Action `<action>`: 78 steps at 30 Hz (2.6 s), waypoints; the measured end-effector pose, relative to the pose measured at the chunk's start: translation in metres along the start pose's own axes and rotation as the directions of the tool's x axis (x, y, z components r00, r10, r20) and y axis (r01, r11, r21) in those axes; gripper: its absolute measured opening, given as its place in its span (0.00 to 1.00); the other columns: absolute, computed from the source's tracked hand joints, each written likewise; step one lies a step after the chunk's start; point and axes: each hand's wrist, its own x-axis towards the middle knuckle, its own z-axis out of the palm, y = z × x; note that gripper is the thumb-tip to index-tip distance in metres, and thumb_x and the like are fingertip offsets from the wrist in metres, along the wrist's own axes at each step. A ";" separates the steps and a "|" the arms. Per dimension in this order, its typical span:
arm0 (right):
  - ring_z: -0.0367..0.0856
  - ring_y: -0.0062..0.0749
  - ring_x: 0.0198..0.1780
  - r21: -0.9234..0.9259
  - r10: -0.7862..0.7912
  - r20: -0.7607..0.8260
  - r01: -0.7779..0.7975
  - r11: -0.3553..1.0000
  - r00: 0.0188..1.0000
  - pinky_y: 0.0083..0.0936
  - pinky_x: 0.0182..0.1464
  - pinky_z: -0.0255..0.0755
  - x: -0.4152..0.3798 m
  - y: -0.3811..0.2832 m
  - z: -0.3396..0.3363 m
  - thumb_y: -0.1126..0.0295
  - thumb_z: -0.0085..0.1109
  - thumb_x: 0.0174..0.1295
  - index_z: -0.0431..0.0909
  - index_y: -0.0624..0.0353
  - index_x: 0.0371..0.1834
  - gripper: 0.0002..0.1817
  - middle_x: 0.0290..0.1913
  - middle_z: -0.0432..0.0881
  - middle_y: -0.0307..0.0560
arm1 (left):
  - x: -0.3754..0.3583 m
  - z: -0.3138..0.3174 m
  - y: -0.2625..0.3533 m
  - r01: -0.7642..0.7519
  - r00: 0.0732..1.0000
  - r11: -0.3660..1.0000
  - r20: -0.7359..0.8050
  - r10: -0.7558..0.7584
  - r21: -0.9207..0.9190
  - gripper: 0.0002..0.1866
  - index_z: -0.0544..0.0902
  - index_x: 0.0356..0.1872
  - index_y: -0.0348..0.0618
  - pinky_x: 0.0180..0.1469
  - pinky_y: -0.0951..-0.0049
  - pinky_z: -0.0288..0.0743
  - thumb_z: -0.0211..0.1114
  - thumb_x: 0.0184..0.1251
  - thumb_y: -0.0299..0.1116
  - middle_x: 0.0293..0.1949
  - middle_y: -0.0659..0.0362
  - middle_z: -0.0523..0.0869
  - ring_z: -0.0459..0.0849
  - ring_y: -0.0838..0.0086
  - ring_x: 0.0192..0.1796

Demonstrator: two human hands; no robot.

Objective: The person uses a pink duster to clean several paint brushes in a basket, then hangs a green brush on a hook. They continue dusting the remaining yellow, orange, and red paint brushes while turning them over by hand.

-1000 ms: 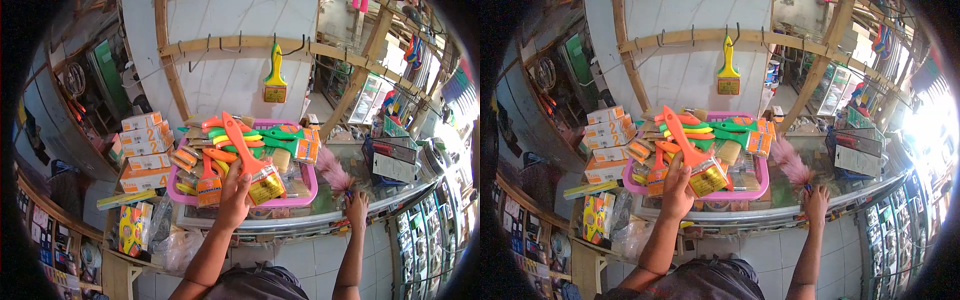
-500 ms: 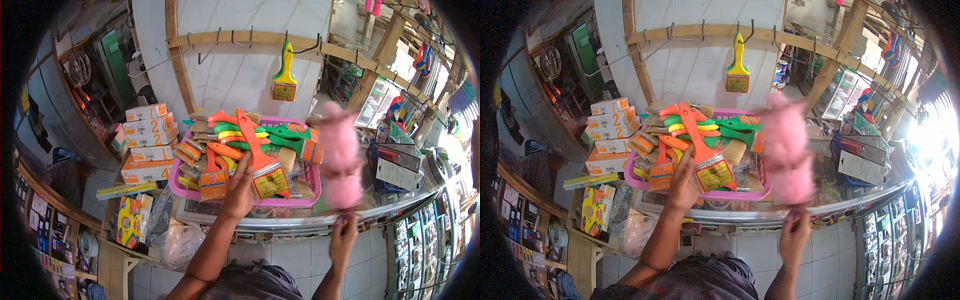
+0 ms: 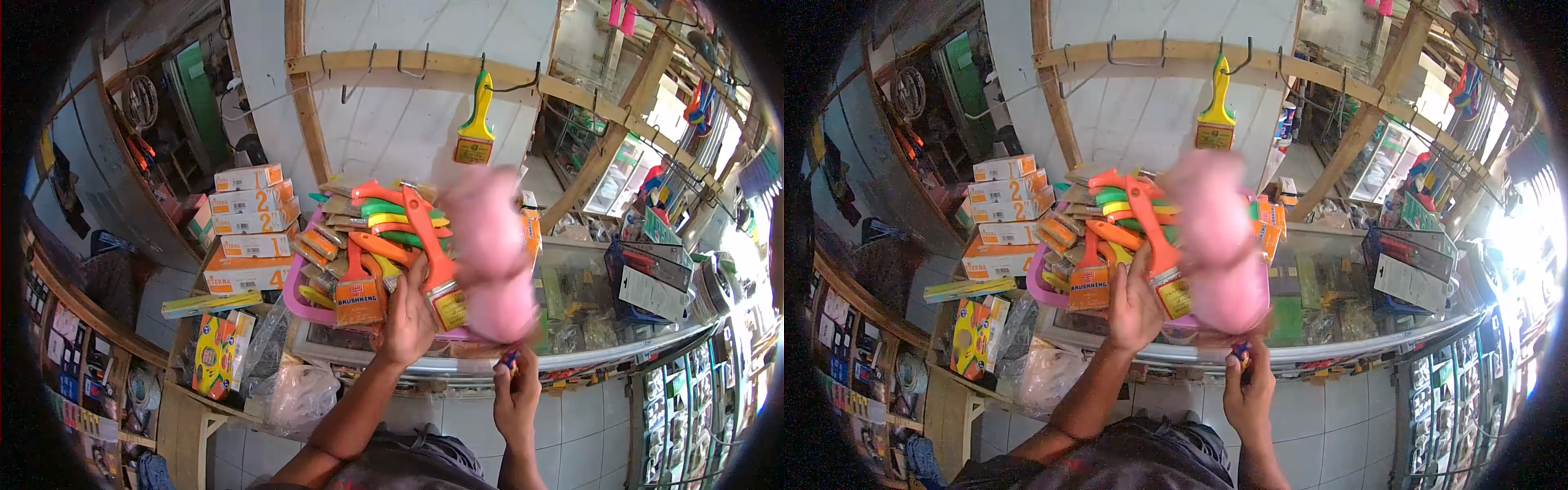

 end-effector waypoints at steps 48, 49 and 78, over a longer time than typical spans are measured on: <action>0.76 0.22 0.32 0.292 -0.369 0.272 0.289 0.912 0.889 0.19 0.35 0.70 0.005 0.032 0.002 0.74 0.66 0.64 0.75 0.63 0.63 0.23 0.41 0.83 0.47 | -0.005 -0.014 0.001 0.132 0.989 0.990 0.066 -0.129 -0.040 0.30 0.60 0.75 0.46 0.65 0.58 0.74 0.51 0.78 0.47 0.68 0.45 0.74 0.76 0.60 0.66; 0.80 0.26 0.37 0.399 -0.155 0.217 0.057 0.915 0.964 0.23 0.41 0.73 -0.002 0.040 0.005 0.75 0.67 0.62 0.77 0.63 0.61 0.23 0.43 0.85 0.49 | -0.006 -0.014 0.000 0.128 0.991 0.988 0.049 -0.124 -0.085 0.33 0.61 0.75 0.46 0.65 0.57 0.73 0.49 0.77 0.52 0.69 0.45 0.72 0.75 0.61 0.67; 0.78 0.19 0.36 0.200 -0.281 0.410 0.215 0.956 0.867 0.18 0.41 0.74 0.010 0.036 -0.026 0.75 0.66 0.64 0.76 0.64 0.65 0.24 0.43 0.84 0.42 | -0.013 -0.019 0.002 0.193 0.968 0.976 0.142 -0.206 0.097 0.43 0.53 0.80 0.45 0.78 0.53 0.49 0.36 0.75 0.68 0.76 0.58 0.63 0.59 0.61 0.78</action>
